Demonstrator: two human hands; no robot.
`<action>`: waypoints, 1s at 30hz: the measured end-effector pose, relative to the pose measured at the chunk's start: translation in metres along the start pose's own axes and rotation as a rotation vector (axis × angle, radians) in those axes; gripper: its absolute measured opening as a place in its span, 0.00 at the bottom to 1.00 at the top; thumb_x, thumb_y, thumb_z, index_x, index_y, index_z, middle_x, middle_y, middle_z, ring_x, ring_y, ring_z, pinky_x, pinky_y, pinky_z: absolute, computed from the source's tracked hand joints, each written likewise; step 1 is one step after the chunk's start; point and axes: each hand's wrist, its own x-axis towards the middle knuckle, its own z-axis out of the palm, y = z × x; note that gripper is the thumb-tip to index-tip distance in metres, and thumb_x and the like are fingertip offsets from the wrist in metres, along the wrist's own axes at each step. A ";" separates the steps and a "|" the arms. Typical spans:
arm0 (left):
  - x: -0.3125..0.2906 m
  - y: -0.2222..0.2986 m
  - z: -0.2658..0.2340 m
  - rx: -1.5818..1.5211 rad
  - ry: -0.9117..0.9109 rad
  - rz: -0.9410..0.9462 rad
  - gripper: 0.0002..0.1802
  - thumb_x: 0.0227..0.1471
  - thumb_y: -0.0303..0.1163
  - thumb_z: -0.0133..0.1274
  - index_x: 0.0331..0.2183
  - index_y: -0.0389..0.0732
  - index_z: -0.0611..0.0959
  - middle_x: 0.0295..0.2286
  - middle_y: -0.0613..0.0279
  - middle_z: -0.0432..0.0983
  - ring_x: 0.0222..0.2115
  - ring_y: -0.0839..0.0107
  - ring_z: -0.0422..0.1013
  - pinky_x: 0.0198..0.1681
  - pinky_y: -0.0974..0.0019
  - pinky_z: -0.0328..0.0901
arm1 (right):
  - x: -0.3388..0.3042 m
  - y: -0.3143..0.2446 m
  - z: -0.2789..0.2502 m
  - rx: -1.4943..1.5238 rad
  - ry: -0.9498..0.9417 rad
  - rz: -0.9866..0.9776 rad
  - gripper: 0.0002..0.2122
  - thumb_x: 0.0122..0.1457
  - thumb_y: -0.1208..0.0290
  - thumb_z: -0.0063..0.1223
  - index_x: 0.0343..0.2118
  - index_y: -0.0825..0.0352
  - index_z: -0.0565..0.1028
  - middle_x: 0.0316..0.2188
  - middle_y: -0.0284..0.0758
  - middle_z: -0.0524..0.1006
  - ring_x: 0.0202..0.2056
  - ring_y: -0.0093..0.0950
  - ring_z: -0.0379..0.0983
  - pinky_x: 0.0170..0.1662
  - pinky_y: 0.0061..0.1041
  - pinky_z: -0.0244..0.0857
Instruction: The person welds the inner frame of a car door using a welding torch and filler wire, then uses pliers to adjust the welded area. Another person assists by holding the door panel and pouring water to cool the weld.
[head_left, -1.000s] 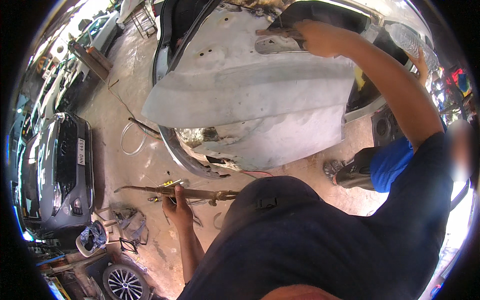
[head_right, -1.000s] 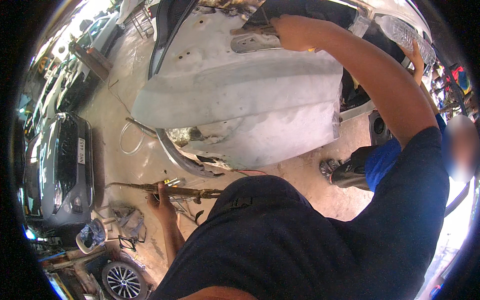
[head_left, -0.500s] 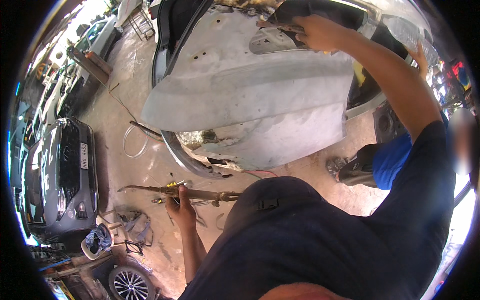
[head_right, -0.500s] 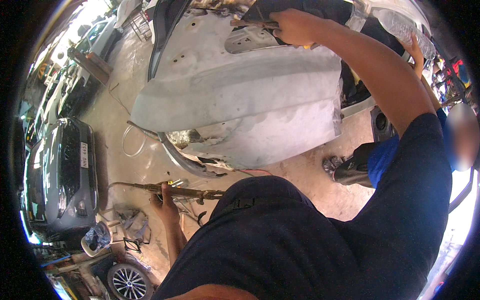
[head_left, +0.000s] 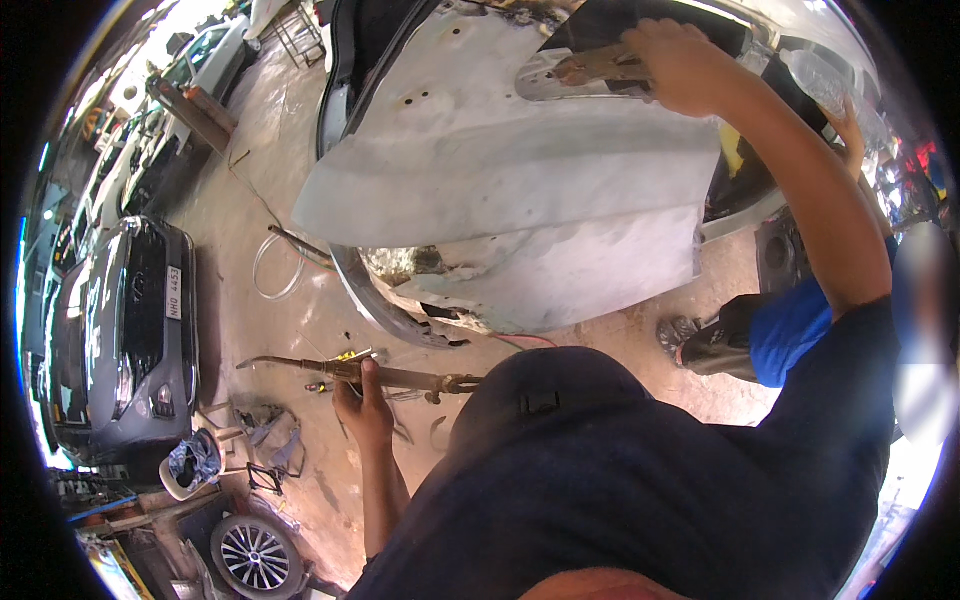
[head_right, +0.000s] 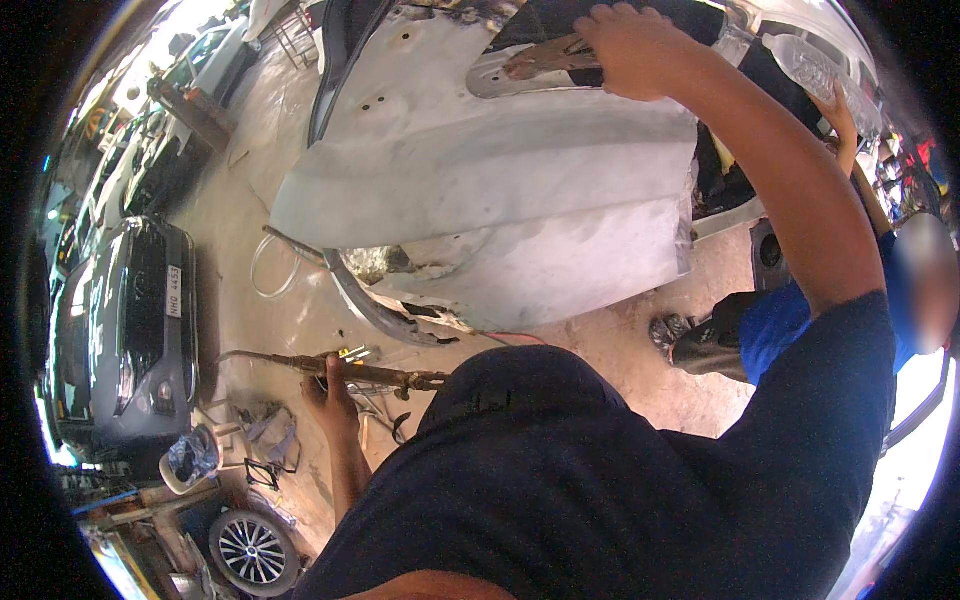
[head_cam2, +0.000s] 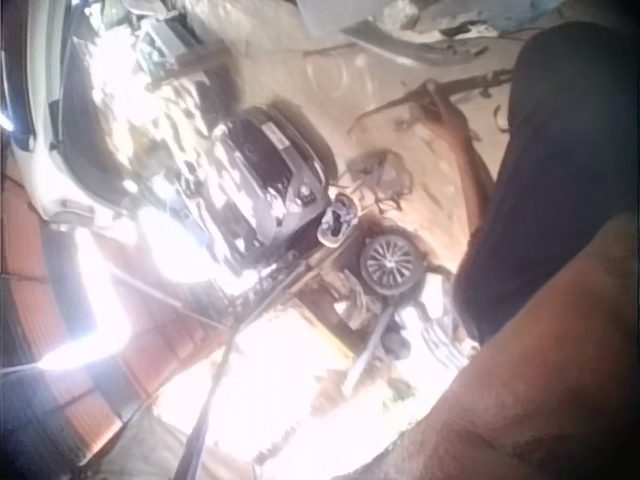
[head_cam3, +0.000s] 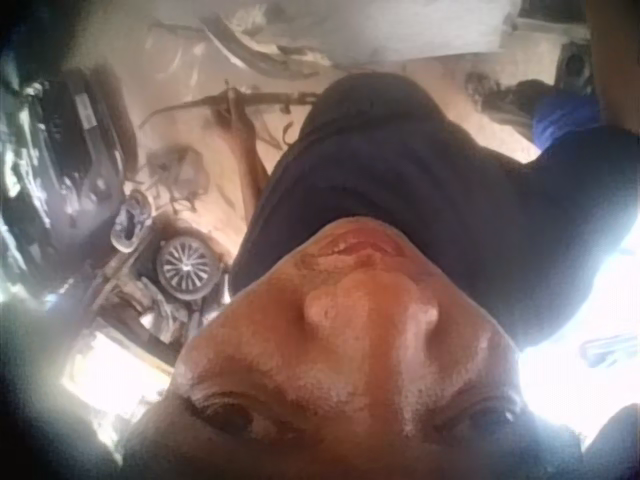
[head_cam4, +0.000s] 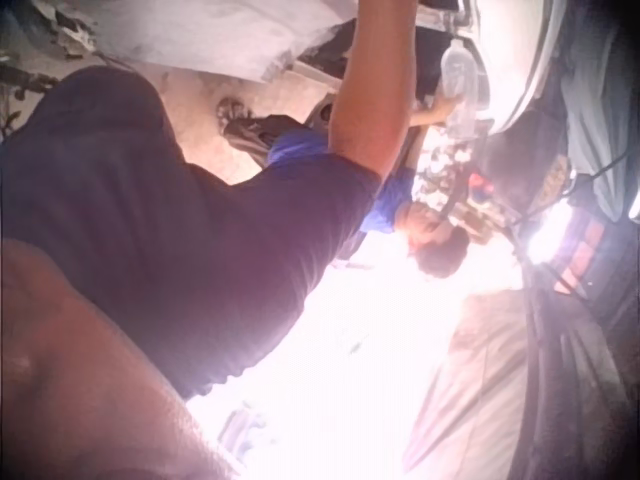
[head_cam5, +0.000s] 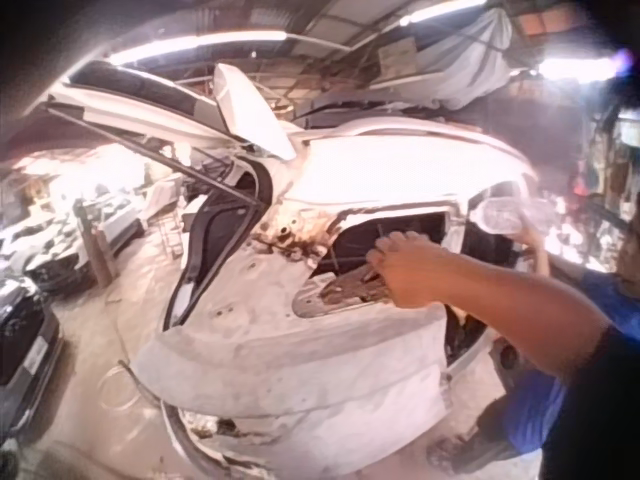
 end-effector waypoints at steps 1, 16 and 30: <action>0.000 0.001 -0.002 0.024 -0.004 0.005 0.12 0.63 0.35 0.59 0.38 0.35 0.83 0.29 0.67 0.78 0.31 0.79 0.70 0.37 0.72 0.65 | -0.006 -0.002 -0.010 -0.020 0.005 0.006 0.23 0.54 0.75 0.60 0.54 0.69 0.72 0.47 0.49 0.77 0.52 0.47 0.74 0.53 0.44 0.71; -0.002 0.004 0.001 0.008 0.039 -0.054 0.11 0.61 0.34 0.62 0.36 0.34 0.84 0.29 0.67 0.78 0.31 0.78 0.71 0.38 0.70 0.66 | -0.093 -0.081 -0.031 0.789 -0.376 0.063 0.20 0.63 0.68 0.57 0.55 0.72 0.71 0.36 0.40 0.76 0.39 0.36 0.75 0.47 0.34 0.68; -0.003 -0.012 0.003 -0.011 -0.001 -0.013 0.11 0.64 0.34 0.58 0.37 0.34 0.82 0.30 0.67 0.77 0.30 0.79 0.68 0.34 0.73 0.64 | -0.214 -0.189 0.027 2.567 -0.879 0.484 0.34 0.49 0.78 0.54 0.63 0.73 0.60 0.40 0.43 0.77 0.39 0.38 0.81 0.47 0.35 0.74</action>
